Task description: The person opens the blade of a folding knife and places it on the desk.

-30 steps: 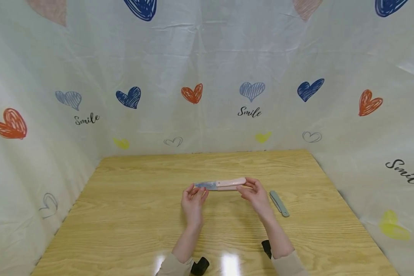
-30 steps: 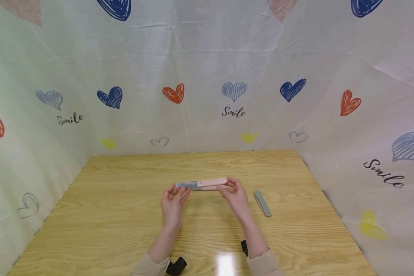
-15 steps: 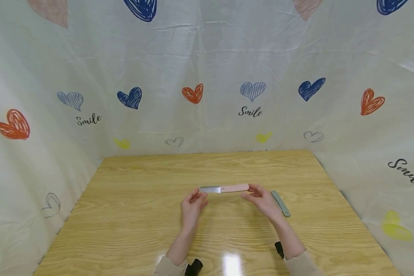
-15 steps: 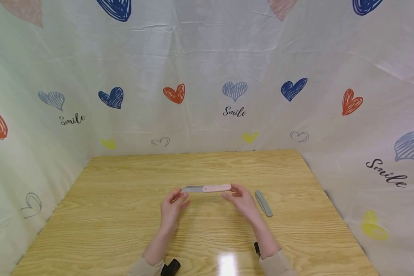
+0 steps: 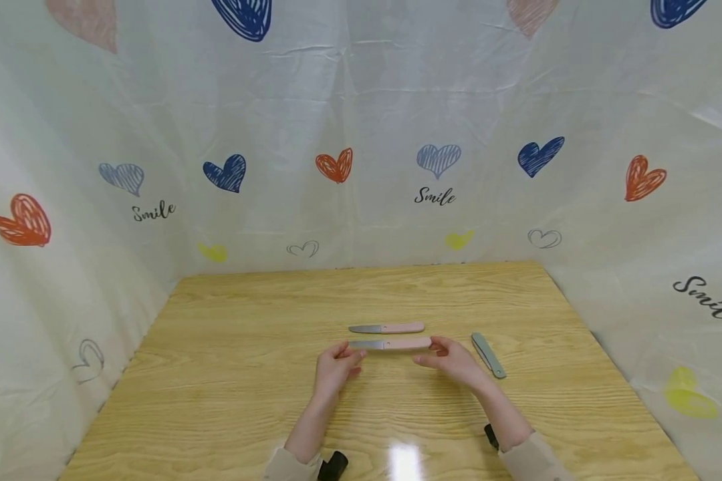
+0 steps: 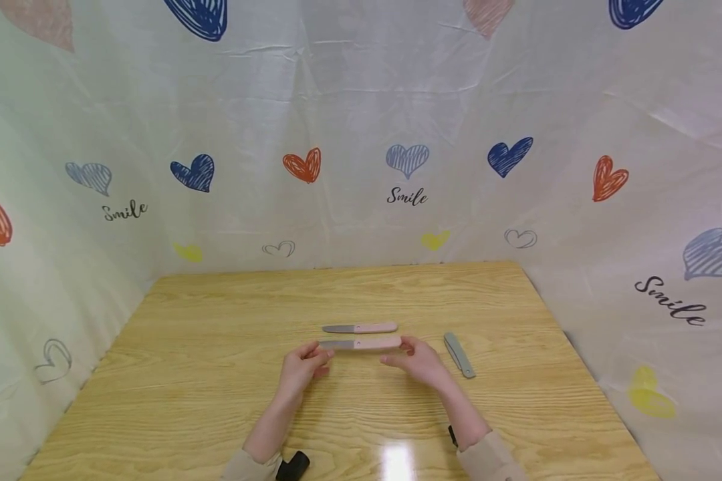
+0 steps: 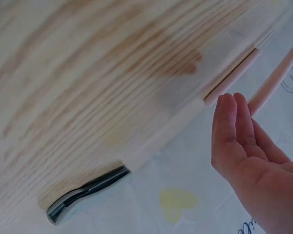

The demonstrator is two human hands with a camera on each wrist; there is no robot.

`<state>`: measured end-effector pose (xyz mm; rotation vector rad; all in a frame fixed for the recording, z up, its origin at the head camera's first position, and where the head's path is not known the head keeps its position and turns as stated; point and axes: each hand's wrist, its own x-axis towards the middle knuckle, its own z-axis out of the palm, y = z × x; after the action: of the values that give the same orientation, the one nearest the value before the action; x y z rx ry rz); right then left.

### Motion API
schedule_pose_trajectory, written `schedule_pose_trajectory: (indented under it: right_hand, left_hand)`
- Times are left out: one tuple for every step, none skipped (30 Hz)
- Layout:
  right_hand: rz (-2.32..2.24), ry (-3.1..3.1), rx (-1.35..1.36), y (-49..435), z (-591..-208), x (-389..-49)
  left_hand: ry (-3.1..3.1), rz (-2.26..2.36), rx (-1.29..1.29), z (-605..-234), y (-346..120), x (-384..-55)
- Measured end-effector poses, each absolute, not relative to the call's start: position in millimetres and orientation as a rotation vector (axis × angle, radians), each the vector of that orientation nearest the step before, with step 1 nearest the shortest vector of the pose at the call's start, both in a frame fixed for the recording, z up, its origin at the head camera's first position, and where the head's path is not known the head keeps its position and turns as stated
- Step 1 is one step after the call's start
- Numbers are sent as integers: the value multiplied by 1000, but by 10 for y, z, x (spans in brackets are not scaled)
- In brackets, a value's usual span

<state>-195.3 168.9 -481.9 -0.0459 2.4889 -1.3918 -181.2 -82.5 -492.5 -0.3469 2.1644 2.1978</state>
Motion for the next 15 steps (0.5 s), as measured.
schedule_pose_trajectory:
  right_hand:
    - [-1375,2494,-45,1680,-4827,-1953]
    - [-1359,2502,-43,1671,-4836,-1956]
    - [-1346,2506,-38,1662,-4842,-1959]
    - [-1332,2510,-34,1654,-4852,-1967]
    - [-1321,2514,-31,1644,-4856,-1974]
    - [-1304,2523,-33,1635,-4859,-1984]
    - [-1295,2526,-29,1627,-4862,-1993]
    - [-1288,2529,-30,1620,-4865,-2002]
    - [-1285,2529,-28,1614,-4864,-2008]
    - [-1280,2529,-31,1610,-4866,-2015]
    - [-1279,2529,-31,1604,-4864,-2018]
    - [-1276,2528,-33,1602,-4867,-2022]
    - [-1280,2522,-34,1598,-4864,-2024]
    - [-1277,2519,-41,1596,-4861,-2024]
    - [-1281,2512,-40,1595,-4857,-2024]
  left_hand:
    - [2163,2187,-341,-4935,-830,-1815]
    - [2160,2180,-336,-4946,-834,-1818]
    - [2155,2175,-328,-4956,-838,-1820]
    - [2154,2165,-322,-4965,-843,-1824]
    - [2145,2156,-317,-4973,-848,-1828]
    - [2135,2149,-309,-4979,-854,-1833]
    - [2123,2138,-306,-4983,-860,-1838]
    - [2116,2124,-299,-4990,-867,-1842]
    - [2111,2108,-294,-4995,-874,-1847]
    - [2108,2091,-288,-5005,-881,-1853]
    - [2106,2079,-280,-5012,-886,-1860]
    - [2102,2070,-275,-5020,-892,-1866]
    - [2103,2057,-271,-5028,-896,-1871]
    - [2104,2047,-266,-5033,-901,-1875]
    - [2106,2034,-264,-5037,-905,-1879]
